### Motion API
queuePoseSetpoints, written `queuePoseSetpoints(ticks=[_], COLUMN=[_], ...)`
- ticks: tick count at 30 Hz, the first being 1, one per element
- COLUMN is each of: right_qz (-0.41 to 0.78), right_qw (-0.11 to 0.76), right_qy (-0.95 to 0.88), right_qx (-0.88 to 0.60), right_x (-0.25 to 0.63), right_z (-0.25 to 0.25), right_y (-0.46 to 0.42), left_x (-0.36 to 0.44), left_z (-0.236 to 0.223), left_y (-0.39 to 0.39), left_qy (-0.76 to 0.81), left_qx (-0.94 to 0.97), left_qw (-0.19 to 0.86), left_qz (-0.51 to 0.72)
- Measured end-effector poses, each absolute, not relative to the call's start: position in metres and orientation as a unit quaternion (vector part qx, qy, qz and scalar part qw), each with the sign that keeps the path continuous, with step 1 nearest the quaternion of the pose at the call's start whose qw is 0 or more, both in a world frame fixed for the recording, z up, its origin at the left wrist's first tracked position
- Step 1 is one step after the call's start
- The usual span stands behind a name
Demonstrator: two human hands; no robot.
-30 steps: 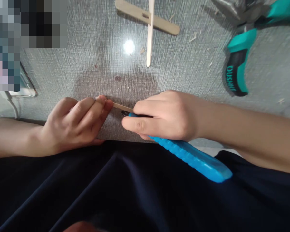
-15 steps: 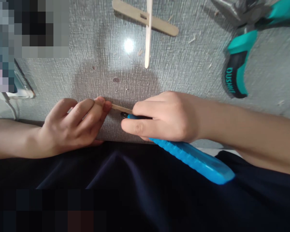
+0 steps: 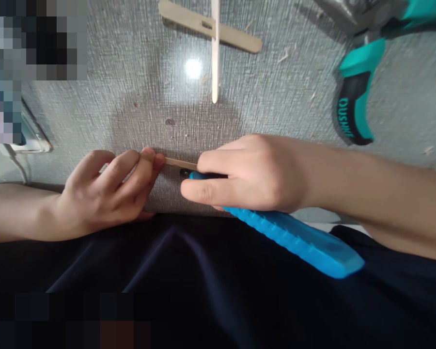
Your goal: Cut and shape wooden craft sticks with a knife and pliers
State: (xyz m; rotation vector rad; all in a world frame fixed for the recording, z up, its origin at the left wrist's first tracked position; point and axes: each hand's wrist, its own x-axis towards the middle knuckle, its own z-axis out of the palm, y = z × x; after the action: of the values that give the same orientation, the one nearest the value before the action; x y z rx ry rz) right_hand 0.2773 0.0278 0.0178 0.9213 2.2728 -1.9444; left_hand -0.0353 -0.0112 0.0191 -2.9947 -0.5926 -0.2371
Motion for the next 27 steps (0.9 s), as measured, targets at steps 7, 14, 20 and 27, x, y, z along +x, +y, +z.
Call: queuePoseSetpoints(ticks=[7,14,20,27], right_qz=[-0.627,-0.603,-0.615,-0.606], right_qw=[0.017,-0.017,-0.007,0.001], right_qy=[0.712,0.753,0.739,0.741], right_qx=[0.316,0.262,0.275,0.289], right_x=[0.277,0.282,0.282,0.284], right_z=[0.005,-0.002,0.003,-0.001], right_y=[0.023,0.021,0.023,0.018], left_x=[-0.033,-0.031,-0.03,-0.031], left_z=[0.022,0.022,0.022,0.021], left_y=[-0.005,-0.002,0.0,0.0], left_qy=[-0.176,-0.172,-0.174,-0.174], left_qx=[-0.979,-0.978,-0.977,-0.977], left_qw=[0.06,0.06,0.066,0.067], left_qz=[-0.082,-0.101,-0.106,-0.106])
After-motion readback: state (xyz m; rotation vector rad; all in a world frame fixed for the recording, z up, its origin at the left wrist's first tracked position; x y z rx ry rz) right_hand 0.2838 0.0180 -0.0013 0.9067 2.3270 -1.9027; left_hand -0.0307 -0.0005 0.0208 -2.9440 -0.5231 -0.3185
